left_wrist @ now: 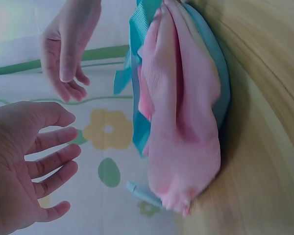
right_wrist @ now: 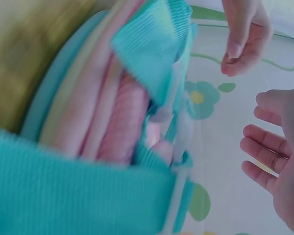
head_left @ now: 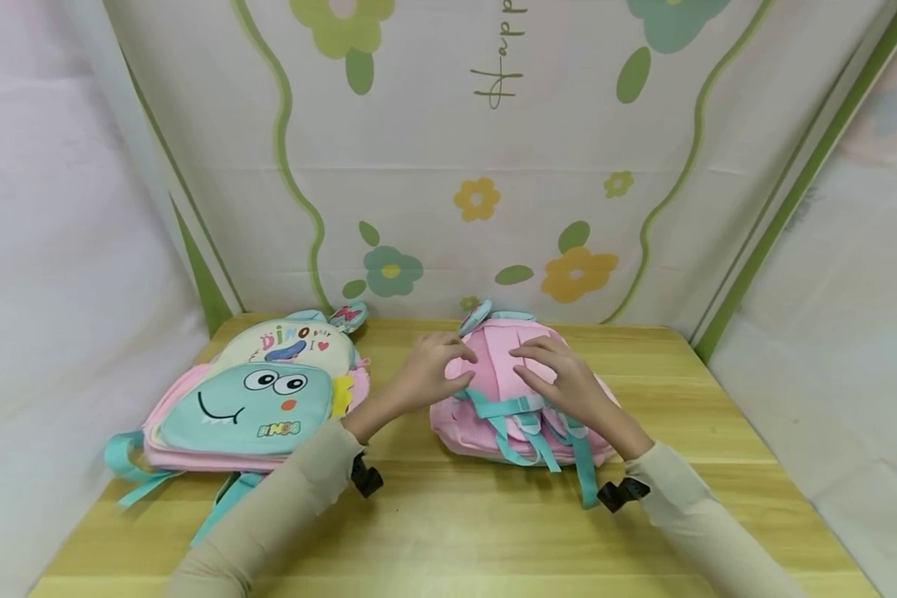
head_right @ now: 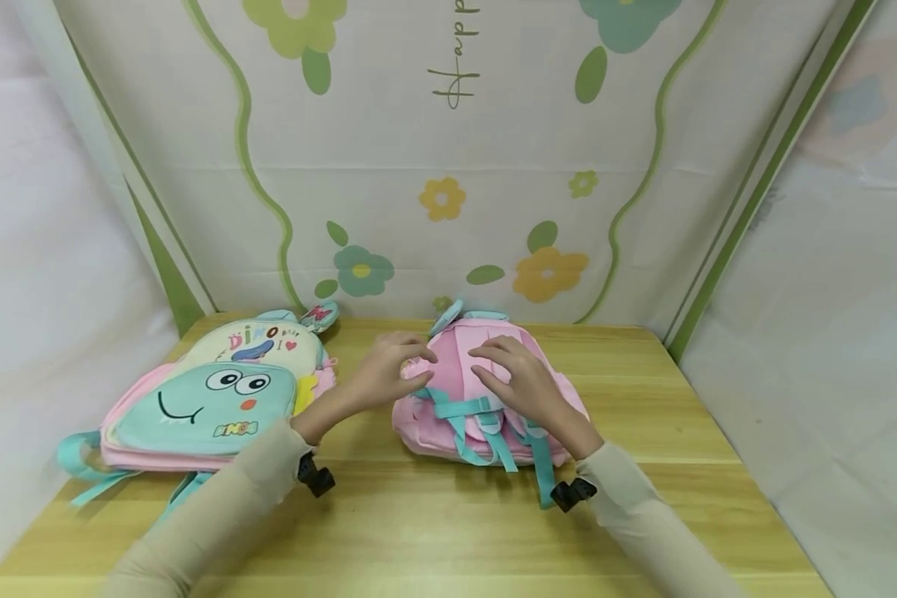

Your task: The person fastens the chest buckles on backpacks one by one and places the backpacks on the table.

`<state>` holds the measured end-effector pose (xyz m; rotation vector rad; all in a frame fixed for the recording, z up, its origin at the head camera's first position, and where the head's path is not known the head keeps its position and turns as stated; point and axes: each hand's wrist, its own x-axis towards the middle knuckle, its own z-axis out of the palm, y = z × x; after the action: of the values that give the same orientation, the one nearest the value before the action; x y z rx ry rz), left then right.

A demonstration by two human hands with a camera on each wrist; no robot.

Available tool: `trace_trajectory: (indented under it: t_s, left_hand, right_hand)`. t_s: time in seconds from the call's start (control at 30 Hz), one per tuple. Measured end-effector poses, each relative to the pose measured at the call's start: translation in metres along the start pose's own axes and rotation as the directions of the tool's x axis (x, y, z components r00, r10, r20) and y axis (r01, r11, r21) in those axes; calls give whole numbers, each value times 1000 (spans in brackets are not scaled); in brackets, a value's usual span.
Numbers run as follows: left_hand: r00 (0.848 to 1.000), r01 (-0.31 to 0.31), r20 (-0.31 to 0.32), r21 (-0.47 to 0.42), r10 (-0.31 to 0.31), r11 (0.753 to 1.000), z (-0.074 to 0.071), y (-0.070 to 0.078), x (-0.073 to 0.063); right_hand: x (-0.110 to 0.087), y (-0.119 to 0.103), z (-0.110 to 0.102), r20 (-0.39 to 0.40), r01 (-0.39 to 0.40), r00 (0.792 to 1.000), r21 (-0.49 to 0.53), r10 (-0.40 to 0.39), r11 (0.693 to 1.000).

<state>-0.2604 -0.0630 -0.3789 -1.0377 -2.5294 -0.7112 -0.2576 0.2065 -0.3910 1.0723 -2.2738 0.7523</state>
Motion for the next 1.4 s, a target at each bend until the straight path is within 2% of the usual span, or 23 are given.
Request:
trace_trajectory:
  t_s: [0.23, 0.47, 0.67, 0.83, 1.17, 1.27, 1.4]
  left_hand:
    - [999, 42, 25, 89, -45, 995, -29, -18, -15]
    - [999, 46, 13, 214, -50, 976, -62, -44, -38]
    - [995, 87, 27, 251, -97, 964, -92, -70, -68]
    - [990, 118, 34, 293, -134, 949, -118, -87, -92]
    - [985, 166, -17, 330, -170, 929, -159, -110, -119]
    - [969, 225, 22, 319, -245, 921, -167, -120, -127]
    - [926, 319, 111, 275, -360, 907, -173, -134, -140]
  right_hand:
    - [21, -10, 8, -56, 33, 998, 36, -31, 999]
    - [38, -24, 20, -57, -2, 998, 117, 8, 993]
    - [54, -36, 34, -56, 31, 998, 197, -20, 980]
    - [63, -47, 45, -41, 12, 999, 208, -4, 978]
    - [74, -65, 65, 10, -8, 1000, 272, 6, 962]
    - [76, -70, 72, 33, -25, 999, 285, 17, 958]
    - [78, -75, 84, 45, -20, 999, 285, 7, 958]
